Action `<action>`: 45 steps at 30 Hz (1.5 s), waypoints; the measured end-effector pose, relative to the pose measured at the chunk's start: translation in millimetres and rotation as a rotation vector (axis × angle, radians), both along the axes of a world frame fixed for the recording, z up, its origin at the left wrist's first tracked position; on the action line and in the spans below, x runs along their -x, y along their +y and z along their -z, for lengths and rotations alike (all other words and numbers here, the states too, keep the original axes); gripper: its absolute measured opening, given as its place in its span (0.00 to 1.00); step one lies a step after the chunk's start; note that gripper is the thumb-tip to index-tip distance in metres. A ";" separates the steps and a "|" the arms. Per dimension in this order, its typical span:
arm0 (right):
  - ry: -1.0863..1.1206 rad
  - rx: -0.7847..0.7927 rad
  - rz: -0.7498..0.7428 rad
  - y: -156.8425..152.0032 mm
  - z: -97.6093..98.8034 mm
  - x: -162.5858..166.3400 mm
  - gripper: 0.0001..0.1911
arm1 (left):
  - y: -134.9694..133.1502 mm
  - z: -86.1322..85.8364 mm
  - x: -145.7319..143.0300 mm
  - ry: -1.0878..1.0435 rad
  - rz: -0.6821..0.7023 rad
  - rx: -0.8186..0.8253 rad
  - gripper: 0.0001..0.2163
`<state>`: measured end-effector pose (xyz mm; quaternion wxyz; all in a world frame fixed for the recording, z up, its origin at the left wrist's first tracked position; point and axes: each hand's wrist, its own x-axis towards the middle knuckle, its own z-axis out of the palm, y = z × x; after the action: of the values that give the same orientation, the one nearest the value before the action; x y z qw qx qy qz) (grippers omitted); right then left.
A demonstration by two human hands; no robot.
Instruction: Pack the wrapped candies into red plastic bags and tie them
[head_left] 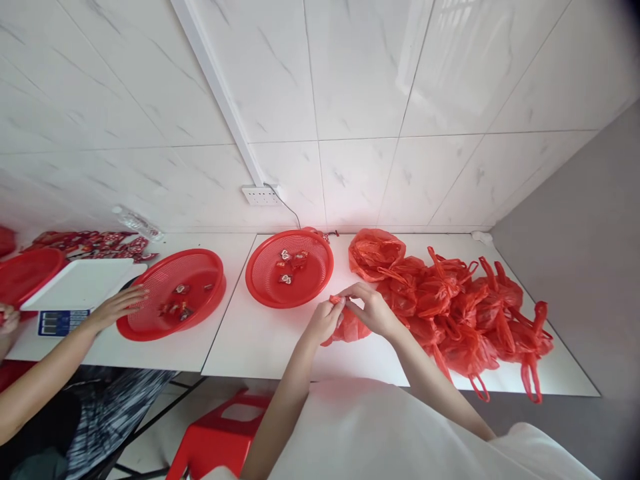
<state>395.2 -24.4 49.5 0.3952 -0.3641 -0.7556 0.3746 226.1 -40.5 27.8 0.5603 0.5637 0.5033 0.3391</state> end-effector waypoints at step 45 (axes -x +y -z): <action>0.476 0.968 0.210 12.5 56.9 -4.5 0.23 | -18.5 33.6 34.2 0.482 -0.302 -0.530 0.11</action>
<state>399.7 -11.9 -7.4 0.3778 -0.4831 -0.3464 0.7099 191.9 -59.0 -5.9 0.2047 0.6720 0.5927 0.3939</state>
